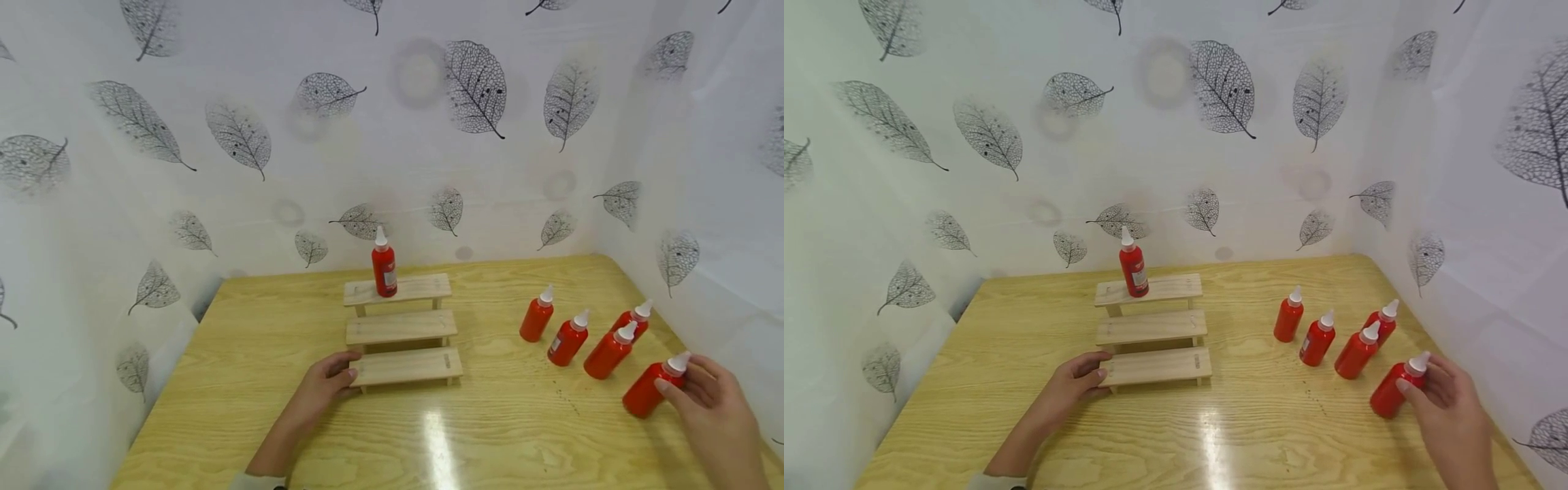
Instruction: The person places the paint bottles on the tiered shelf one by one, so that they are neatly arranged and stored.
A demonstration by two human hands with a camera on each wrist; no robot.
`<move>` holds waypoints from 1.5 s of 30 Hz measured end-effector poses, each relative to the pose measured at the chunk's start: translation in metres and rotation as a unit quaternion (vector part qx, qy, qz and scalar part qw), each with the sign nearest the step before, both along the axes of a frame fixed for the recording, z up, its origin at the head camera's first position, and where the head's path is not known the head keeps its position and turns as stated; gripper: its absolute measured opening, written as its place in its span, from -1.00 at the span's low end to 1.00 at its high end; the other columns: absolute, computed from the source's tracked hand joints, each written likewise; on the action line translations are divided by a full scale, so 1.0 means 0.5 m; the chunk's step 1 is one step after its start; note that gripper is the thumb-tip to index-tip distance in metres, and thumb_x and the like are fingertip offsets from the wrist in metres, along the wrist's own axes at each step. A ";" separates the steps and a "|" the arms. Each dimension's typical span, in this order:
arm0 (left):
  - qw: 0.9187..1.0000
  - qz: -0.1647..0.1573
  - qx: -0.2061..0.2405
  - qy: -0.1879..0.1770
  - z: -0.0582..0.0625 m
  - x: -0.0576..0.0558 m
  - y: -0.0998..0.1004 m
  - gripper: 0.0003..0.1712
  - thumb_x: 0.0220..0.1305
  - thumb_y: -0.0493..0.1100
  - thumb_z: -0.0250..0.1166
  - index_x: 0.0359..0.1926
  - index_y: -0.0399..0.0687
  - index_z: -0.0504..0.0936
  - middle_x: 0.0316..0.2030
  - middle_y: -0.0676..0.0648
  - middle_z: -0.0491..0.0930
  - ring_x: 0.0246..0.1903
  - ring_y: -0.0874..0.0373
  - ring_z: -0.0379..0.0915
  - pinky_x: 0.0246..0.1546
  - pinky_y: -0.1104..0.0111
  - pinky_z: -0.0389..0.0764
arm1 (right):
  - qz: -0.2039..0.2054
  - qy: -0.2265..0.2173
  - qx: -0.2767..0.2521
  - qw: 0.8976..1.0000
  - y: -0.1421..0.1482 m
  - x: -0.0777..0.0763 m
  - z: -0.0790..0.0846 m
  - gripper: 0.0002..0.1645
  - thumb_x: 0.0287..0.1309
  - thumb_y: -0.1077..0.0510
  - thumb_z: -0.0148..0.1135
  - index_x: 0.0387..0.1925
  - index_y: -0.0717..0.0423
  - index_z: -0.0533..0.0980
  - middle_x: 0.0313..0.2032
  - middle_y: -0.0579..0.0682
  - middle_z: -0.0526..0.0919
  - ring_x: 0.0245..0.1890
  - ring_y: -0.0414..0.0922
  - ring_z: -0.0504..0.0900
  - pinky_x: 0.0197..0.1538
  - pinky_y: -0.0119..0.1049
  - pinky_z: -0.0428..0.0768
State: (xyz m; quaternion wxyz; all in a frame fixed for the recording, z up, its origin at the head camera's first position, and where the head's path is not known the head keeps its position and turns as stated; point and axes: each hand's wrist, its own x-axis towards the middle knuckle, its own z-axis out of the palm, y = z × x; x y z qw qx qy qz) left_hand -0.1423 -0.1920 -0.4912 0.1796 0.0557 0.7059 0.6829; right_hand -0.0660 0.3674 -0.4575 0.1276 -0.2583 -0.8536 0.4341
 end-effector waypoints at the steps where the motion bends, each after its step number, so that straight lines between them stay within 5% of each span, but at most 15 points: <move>1: 1.000 0.000 -0.001 0.000 0.000 0.000 0.000 -0.45 0.49 -0.18 0.20 0.38 -0.31 0.36 0.32 -0.36 0.36 0.17 -0.02 0.48 0.12 0.26 0.70 | -0.002 0.000 -0.004 1.000 -0.001 0.001 0.004 -0.11 0.42 -0.02 0.19 0.59 -0.21 -0.04 0.50 0.31 0.19 0.12 -0.49 0.39 -0.17 -0.87 0.49; 7: 1.000 0.000 0.002 -0.007 0.002 0.001 0.002 -0.44 0.49 -0.16 0.20 0.39 -0.29 0.36 0.36 -0.34 0.34 0.19 -0.02 0.47 0.14 0.22 0.70 | -0.013 -0.001 -0.010 1.000 -0.024 0.005 0.032 -0.11 0.39 -0.08 0.21 0.57 -0.32 -0.02 0.51 0.21 0.22 0.23 -0.29 0.44 -0.02 -0.81 0.48; 11: 1.000 0.003 0.008 -0.018 0.004 0.002 0.003 -0.44 0.48 -0.16 0.21 0.40 -0.27 0.36 0.39 -0.30 0.31 0.20 -0.02 0.45 0.16 0.19 0.69 | 0.025 0.063 -0.023 0.997 -0.045 0.011 0.048 -0.15 0.33 0.04 0.31 0.53 -0.26 0.14 0.28 -0.24 0.49 -0.01 -0.58 0.45 -0.13 -0.86 0.50; 15: 1.000 0.003 0.010 -0.019 0.003 0.002 0.003 -0.44 0.48 -0.16 0.21 0.40 -0.28 0.35 0.38 -0.31 0.31 0.20 -0.02 0.45 0.17 0.18 0.68 | 0.081 0.115 -0.031 0.990 -0.073 0.007 0.073 -0.19 0.30 0.17 0.34 0.48 -0.19 0.22 0.08 -0.50 0.50 -0.11 -0.67 0.44 -0.18 -0.87 0.50; 21: 1.000 0.005 0.011 -0.016 0.000 0.002 0.004 -0.45 0.49 -0.18 0.20 0.39 -0.31 0.35 0.35 -0.34 0.33 0.17 -0.01 0.48 0.16 0.18 0.69 | 0.168 0.189 -0.057 0.966 -0.126 -0.025 0.109 -0.23 0.23 0.37 0.34 0.41 -0.05 0.33 0.00 -0.50 0.57 -0.05 -0.57 0.55 -0.09 -0.82 0.53; 28: 1.000 0.005 0.012 -0.013 0.002 0.002 0.005 -0.45 0.49 -0.19 0.20 0.39 -0.31 0.36 0.34 -0.35 0.33 0.16 0.00 0.48 0.14 0.20 0.70 | 0.230 0.183 -0.061 0.954 -0.201 -0.073 0.140 -0.25 0.27 0.28 0.34 0.43 -0.06 0.30 0.06 -0.48 0.57 -0.03 -0.56 0.59 -0.10 -0.70 0.63; 38: 1.000 0.004 0.014 -0.010 -0.003 0.001 -0.001 -0.44 0.48 -0.19 0.20 0.39 -0.32 0.35 0.33 -0.35 0.33 0.16 -0.01 0.48 0.15 0.21 0.69 | 0.293 0.191 -0.083 0.933 -0.324 -0.168 0.164 -0.27 0.34 0.08 0.32 0.46 -0.05 0.26 0.27 0.13 0.53 0.12 -0.42 0.55 0.08 -0.66 0.58; 45: 1.000 0.006 0.016 -0.013 -0.001 0.001 0.003 -0.45 0.49 -0.20 0.19 0.39 -0.33 0.35 0.32 -0.36 0.34 0.14 0.02 0.49 0.14 0.20 0.69 | 0.321 0.213 -0.122 0.915 -0.397 -0.241 0.176 -0.30 0.32 0.11 0.34 0.41 0.06 0.30 0.25 0.14 0.56 0.22 -0.11 0.55 0.18 -0.58 0.57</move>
